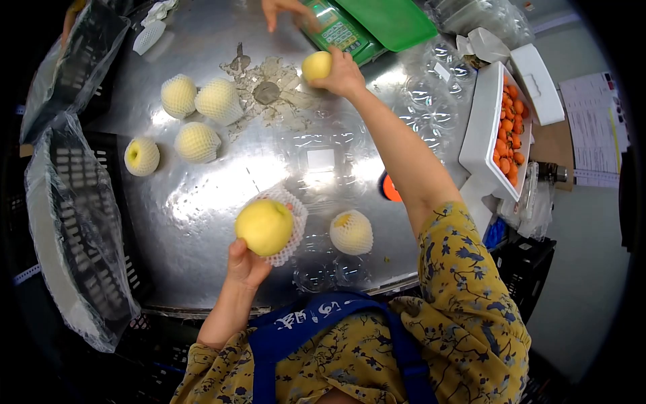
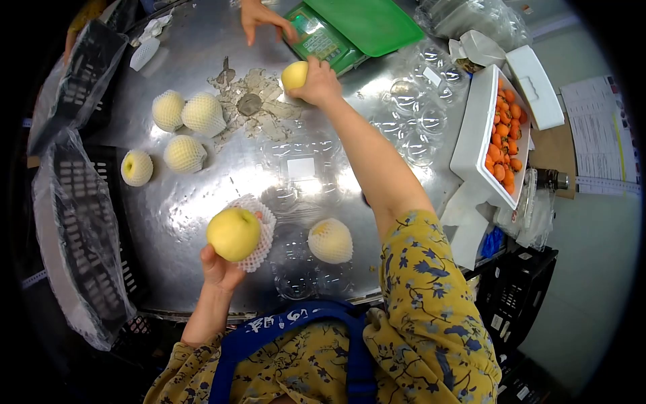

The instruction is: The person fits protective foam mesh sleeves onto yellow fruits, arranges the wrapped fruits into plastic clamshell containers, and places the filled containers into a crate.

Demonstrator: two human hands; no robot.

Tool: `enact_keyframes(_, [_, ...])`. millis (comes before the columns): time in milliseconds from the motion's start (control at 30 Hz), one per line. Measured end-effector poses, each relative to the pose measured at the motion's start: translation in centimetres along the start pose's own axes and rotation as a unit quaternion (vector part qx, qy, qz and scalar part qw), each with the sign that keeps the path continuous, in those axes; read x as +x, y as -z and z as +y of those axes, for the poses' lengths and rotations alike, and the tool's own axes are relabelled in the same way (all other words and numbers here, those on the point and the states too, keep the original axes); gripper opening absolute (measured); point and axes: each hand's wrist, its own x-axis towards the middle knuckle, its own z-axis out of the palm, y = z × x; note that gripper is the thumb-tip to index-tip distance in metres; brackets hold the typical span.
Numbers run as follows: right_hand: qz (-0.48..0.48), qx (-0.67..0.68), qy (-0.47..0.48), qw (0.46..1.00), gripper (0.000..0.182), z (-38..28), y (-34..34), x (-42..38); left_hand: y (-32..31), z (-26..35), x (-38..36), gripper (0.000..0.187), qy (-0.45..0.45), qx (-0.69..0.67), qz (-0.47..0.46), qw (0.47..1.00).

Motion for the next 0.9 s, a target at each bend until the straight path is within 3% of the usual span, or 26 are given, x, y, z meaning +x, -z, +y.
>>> enact_keyframes(167, [0.009,0.06,0.034,0.998,0.096,1.6,-0.2,0.1,-0.8,-0.2,-0.4,0.092,-0.003,0.024,-0.02,0.999])
enact_keyframes(367, [0.043,0.113,0.051,0.991,0.075,3.3,1.0,-2.7,-1.3,-0.7,-1.2,0.093,-0.013,0.031,-0.033,0.999])
enact_keyframes(467, [0.118,0.096,0.116,0.982,0.072,4.6,1.1,-4.6,-1.1,-0.8,-1.9,0.091,-0.02,0.035,-0.038,0.998])
enact_keyframes(500, [0.206,0.111,0.105,0.966,0.062,4.0,1.1,-6.7,-1.1,-0.9,-2.2,0.09,-0.023,0.037,-0.04,0.998])
enact_keyframes(533, [0.229,0.192,0.105,0.949,0.059,2.3,2.1,-9.3,-0.9,-1.0,-2.4,0.09,-0.019,0.038,-0.04,0.998])
enact_keyframes(600, [0.172,0.319,0.07,0.929,0.055,-0.3,3.4,-15.0,-0.6,-1.5,-2.8,0.09,-0.006,0.016,-0.06,0.998])
enact_keyframes(633, [0.112,0.379,0.092,0.914,0.048,-1.1,3.0,-17.5,-0.6,-1.6,-3.3,0.091,0.001,-0.006,-0.056,0.998])
enact_keyframes(667, [-0.003,0.48,0.057,0.875,0.045,-1.9,1.7,-20.1,-0.4,-2.1,-3.5,0.092,0.015,-0.033,-0.063,0.997])
enact_keyframes(700, [-0.114,0.648,0.001,0.753,0.041,-2.9,-0.2,-23.1,-0.1,-2.6,-3.9,0.094,0.024,-0.058,-0.066,0.996])
enact_keyframes(733, [-0.269,0.655,-0.064,0.703,0.046,-3.8,0.6,-25.6,0.1,-3.0,-4.1,0.096,0.037,-0.082,-0.067,0.994])
enact_keyframes(767, [-0.354,0.683,-0.117,0.628,0.051,-3.6,-3.0,-27.5,0.2,-3.3,-4.4,0.096,0.059,-0.105,-0.1,0.988])
enact_keyframes(800, [-0.419,0.693,-0.111,0.576,0.051,-3.6,-5.3,-29.2,0.2,-3.7,-4.4,0.097,0.083,-0.129,-0.134,0.979])
enact_keyframes(900, [-0.324,0.653,-0.061,0.682,0.042,-1.8,-2.8,-31.9,-0.3,-4.6,-4.8,0.101,0.1,-0.095,-0.172,0.975])
